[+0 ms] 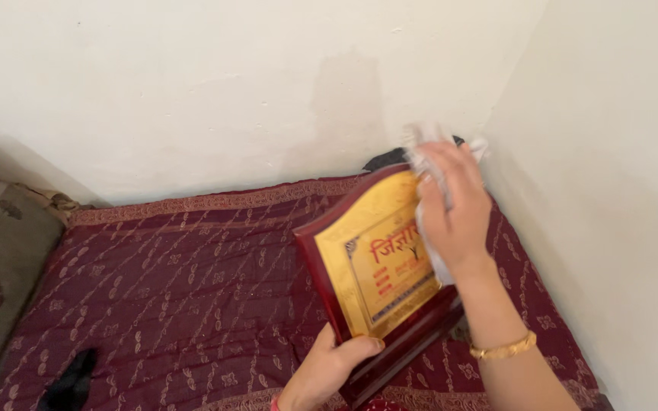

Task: The person wipes a wooden plaque and a small framed picture with a cloth. They handle a power adapter and cable briefly, then continue wiping the plaque and frame on a small table and later on a bed.

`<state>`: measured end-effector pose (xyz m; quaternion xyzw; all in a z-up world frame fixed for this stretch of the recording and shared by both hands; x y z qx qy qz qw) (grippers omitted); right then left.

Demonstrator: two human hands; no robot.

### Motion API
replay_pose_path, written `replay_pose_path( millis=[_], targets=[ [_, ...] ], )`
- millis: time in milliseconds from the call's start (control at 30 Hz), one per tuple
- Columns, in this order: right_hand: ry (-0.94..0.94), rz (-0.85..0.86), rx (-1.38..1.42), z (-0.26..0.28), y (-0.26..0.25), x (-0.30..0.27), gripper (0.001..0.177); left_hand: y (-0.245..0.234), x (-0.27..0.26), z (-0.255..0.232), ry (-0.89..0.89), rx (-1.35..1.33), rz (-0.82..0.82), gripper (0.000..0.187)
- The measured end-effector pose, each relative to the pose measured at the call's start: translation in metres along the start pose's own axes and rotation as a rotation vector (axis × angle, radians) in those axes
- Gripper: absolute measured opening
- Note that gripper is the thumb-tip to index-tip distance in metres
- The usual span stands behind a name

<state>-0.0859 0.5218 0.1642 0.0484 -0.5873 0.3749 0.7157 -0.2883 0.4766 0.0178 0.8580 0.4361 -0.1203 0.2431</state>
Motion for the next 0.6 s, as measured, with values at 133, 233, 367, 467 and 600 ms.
replay_pose_path(
  millis=[133, 233, 367, 467, 600],
  targets=[
    [0.128, 0.037, -0.152, -0.010, 0.008, -0.013, 0.046, 0.000, 0.004, -0.003, 0.028, -0.075, 0.012, 0.054],
    [-0.123, 0.194, -0.041, 0.029, 0.033, -0.045, 0.049, -0.007, 0.009, -0.004, 0.128, -0.152, 0.035, 0.051],
    [-0.373, 0.455, -0.181, 0.045, 0.038, -0.058, 0.044, -0.026, 0.012, -0.008, 0.222, -0.159, -0.050, 0.046],
    [0.063, 0.221, -0.029, 0.017, 0.026, -0.038, 0.051, -0.033, 0.006, -0.006, 0.202, -0.153, -0.040, 0.044],
    [-0.099, 0.198, -0.042, 0.033, 0.036, -0.042, 0.053, -0.029, 0.009, -0.005, 0.240, -0.164, 0.012, 0.044]
  ],
)
Point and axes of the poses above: each hand's wrist, its own x-axis towards the middle knuckle, its own y-axis out of the palm, z = x × y, the point moved 3 cm from there along x, towards the middle knuckle, and after that the axes turned 6 degrees about -y, right-handed, at the moved point
